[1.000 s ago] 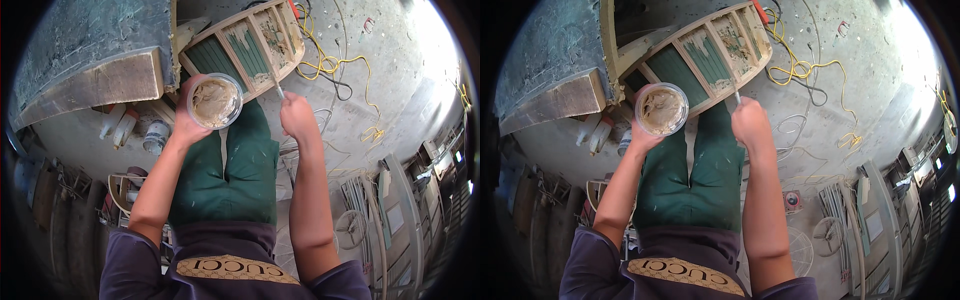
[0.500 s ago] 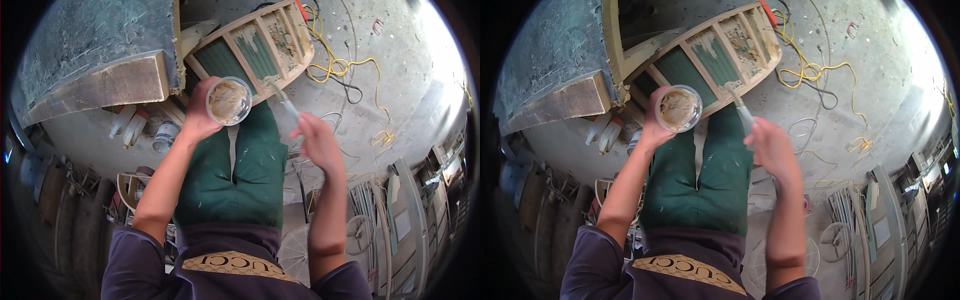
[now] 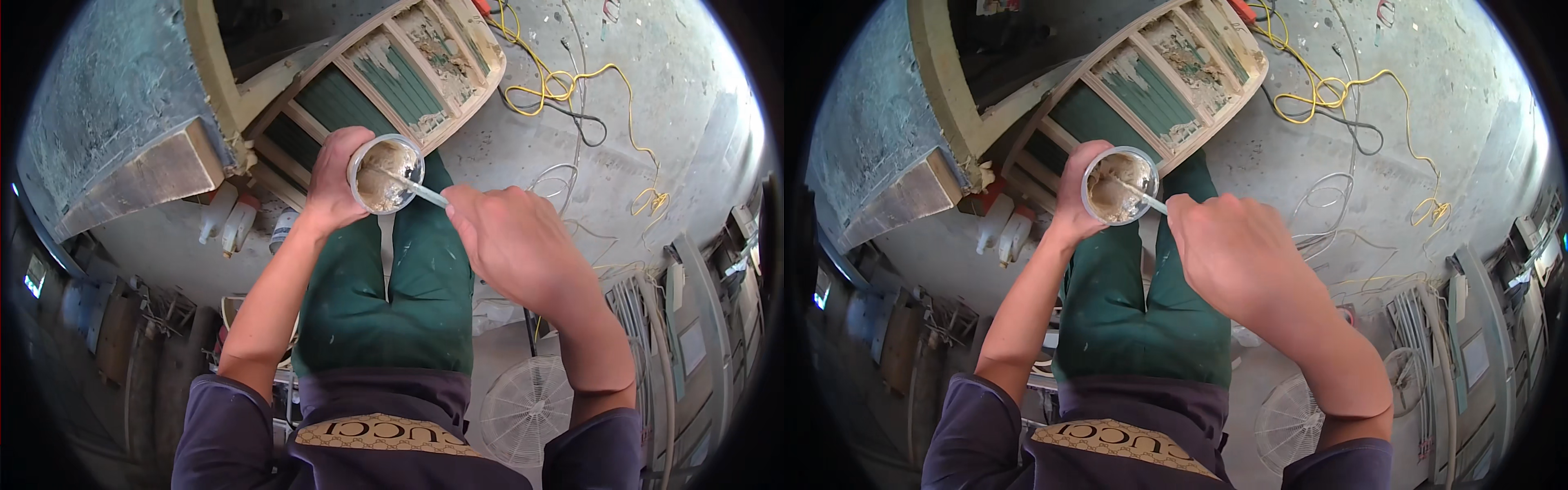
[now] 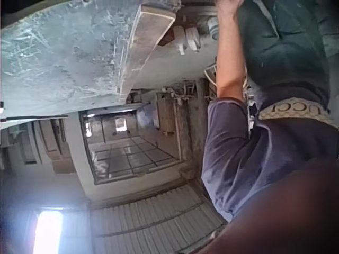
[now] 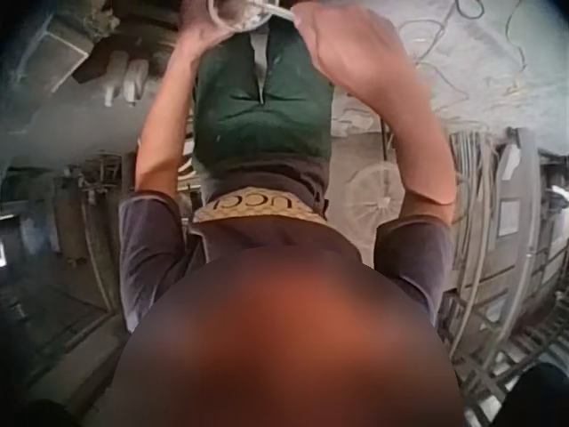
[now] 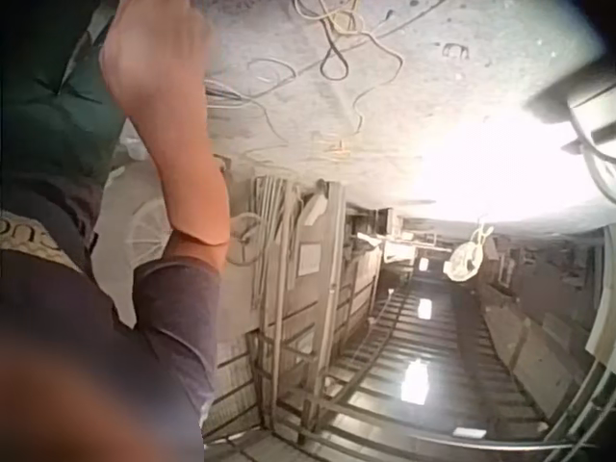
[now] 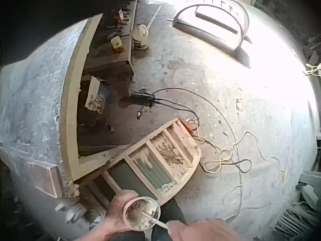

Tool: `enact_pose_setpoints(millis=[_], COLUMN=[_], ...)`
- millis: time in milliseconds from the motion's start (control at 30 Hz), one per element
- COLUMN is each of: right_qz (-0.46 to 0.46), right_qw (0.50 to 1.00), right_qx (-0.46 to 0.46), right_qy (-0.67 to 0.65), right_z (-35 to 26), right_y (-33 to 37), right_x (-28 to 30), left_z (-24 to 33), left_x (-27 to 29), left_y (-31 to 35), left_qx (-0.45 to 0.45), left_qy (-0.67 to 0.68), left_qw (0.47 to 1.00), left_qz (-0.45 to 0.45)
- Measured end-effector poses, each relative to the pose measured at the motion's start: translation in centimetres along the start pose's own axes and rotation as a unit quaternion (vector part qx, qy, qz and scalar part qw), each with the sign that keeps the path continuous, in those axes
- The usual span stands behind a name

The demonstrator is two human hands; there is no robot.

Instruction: Applying an adhesive or filler mixture to the joints of a curved wooden frame using a manual spatula.

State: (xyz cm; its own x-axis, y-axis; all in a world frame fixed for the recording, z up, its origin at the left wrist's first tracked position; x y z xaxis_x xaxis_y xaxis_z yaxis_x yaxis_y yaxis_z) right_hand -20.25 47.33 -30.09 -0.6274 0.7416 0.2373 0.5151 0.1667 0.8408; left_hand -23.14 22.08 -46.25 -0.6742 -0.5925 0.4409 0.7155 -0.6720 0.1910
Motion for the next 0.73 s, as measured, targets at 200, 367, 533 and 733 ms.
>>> enact_pose_setpoints(millis=[200,367,533,733], right_qz=[-0.045,-0.141,-0.156,-0.12], right_qw=[0.989,0.93,0.835,0.784], right_qx=[0.071,0.037,-0.03,-0.017], right_qy=[-0.119,-0.338,-0.527,-0.609], right_z=[4.2,7.9,10.8,13.4], right_y=[-1.3,-1.5,-0.1,1.9], right_x=[-0.4,-1.6,-3.7,-5.1], left_z=[0.1,0.0,0.3,-0.8], left_x=[-0.7,-0.6,-0.9,-1.1], left_y=[0.2,0.2,-0.2,0.1], left_qx=[-0.028,0.019,0.054,0.044], left_qy=[-0.009,-0.008,0.032,-0.017], left_qw=[0.999,0.998,0.998,0.997], left_qz=[-0.041,-0.062,-0.014,-0.056])
Point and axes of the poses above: each hand's wrist, its own y-axis away from the middle knuckle, its own x-axis out of the back of the hand, z = x × y, the point moved 1 cm from there along -y, towards the middle knuckle, and after that the axes turned 5 degrees about -y, right-handed, at the moved point
